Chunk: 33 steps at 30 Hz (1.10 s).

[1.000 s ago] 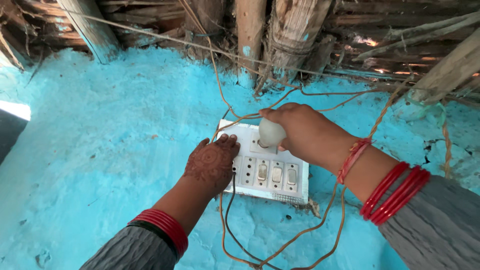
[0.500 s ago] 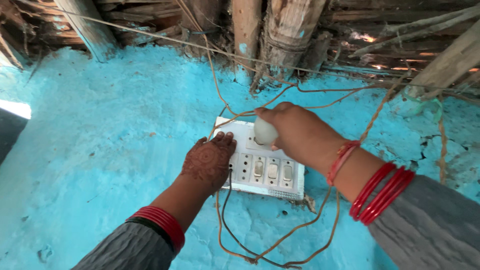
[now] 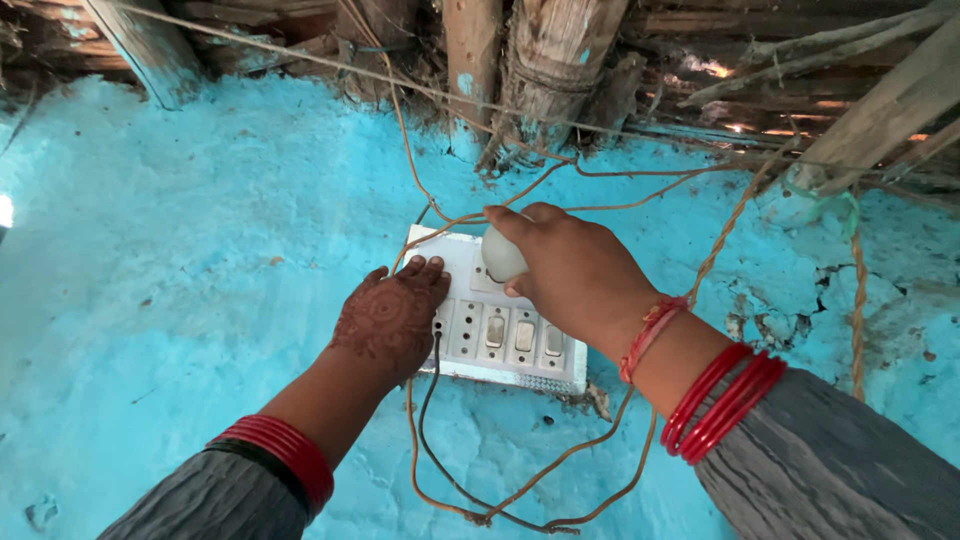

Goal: The person removes a light bulb from a wall-mounted fixture, walks through a corridor, and installs the bulb into a different fixture. The person then removes the bulb again and attempts to install it into a third fixture.

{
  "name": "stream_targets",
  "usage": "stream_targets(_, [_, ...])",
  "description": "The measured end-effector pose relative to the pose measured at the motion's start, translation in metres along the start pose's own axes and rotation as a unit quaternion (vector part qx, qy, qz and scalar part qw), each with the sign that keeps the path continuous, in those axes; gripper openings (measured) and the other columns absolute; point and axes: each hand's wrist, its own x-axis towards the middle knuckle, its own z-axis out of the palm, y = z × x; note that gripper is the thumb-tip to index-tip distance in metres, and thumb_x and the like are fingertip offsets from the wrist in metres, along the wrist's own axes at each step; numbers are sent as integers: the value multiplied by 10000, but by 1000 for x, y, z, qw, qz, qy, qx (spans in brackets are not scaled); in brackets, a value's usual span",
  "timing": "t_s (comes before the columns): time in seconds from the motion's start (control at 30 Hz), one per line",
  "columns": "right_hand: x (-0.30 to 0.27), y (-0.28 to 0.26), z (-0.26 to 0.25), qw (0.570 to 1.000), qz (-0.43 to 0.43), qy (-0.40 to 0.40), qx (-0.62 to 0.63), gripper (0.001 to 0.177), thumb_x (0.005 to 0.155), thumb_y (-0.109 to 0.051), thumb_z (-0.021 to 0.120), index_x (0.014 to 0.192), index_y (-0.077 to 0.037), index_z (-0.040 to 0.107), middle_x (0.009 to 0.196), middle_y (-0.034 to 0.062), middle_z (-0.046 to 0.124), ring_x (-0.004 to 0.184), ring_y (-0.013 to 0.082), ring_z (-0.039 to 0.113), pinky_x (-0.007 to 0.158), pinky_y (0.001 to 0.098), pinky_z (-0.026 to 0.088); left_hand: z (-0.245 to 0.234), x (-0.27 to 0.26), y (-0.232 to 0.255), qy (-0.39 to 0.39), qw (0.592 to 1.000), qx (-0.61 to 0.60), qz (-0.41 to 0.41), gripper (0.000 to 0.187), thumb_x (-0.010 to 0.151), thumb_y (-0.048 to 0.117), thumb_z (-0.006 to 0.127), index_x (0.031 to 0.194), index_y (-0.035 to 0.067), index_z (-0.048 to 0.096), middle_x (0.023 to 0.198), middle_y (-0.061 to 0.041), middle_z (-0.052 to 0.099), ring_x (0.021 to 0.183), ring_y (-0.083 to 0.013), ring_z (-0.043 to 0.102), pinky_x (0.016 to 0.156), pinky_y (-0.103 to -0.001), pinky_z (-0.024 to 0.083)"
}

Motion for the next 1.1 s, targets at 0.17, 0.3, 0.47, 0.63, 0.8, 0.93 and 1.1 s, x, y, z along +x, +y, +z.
stream_targets(0.17, [2, 2, 6, 1000, -6, 3, -1, 771, 775, -188, 819, 1468, -161, 481, 1242, 139, 627, 1077, 347, 648, 887, 434, 549, -4, 0, 0, -35, 999, -6, -10, 587, 905, 246, 587, 1472, 170, 459, 1603, -13, 357, 1479, -192, 312, 1197, -468, 245])
stream_targets(0.3, [3, 3, 10, 1000, 1, 11, 20, 811, 764, -183, 829, 1502, -169, 491, 1251, 147, 619, 1087, 358, 635, 879, 446, 539, 2, -2, -1, -2, 1000, -17, -8, 571, 891, 167, 554, 1459, 174, 494, 1599, -3, 392, 1471, -186, 345, 1192, -468, 268])
stream_targets(0.47, [2, 3, 16, 998, 5, 45, 52, 731, 757, -185, 843, 1422, -154, 542, 1215, 145, 653, 1089, 360, 641, 910, 451, 533, 14, -3, -5, 42, 999, -23, 3, 575, 874, 144, 519, 1448, 178, 508, 1578, -5, 415, 1459, -184, 357, 1183, -471, 268])
stream_targets(0.63, [2, 6, 16, 995, -33, 77, 49, 738, 709, -192, 879, 1383, -138, 584, 1199, 170, 671, 1046, 377, 652, 880, 461, 535, 14, -1, -7, 24, 1000, -4, 7, 600, 857, 129, 518, 1454, 177, 494, 1582, -6, 404, 1458, -187, 352, 1169, -475, 277])
stream_targets(0.8, [0, 6, 7, 998, -34, 59, 12, 737, 669, -195, 901, 1351, -171, 623, 1139, 158, 706, 994, 372, 682, 830, 479, 547, 5, -2, -5, 9, 1000, 2, 5, 614, 858, 109, 523, 1467, 178, 494, 1599, 0, 398, 1466, -180, 360, 1173, -474, 298])
stream_targets(0.93, [-7, -7, 13, 997, -30, 71, 8, 706, 701, -175, 889, 1349, -129, 614, 1094, 174, 698, 960, 389, 682, 807, 488, 552, 2, -3, -4, 3, 1000, -9, 2, 611, 854, 106, 527, 1461, 172, 495, 1596, -6, 391, 1458, -191, 355, 1166, -474, 294])
stream_targets(1.1, [-11, -9, 16, 995, -13, 93, 18, 673, 739, -153, 868, 1350, -81, 594, 1100, 200, 678, 962, 402, 683, 789, 489, 558, 3, -1, -5, 18, 1000, -17, 4, 616, 842, 68, 512, 1449, 168, 516, 1588, -9, 398, 1450, -189, 367, 1158, -475, 288])
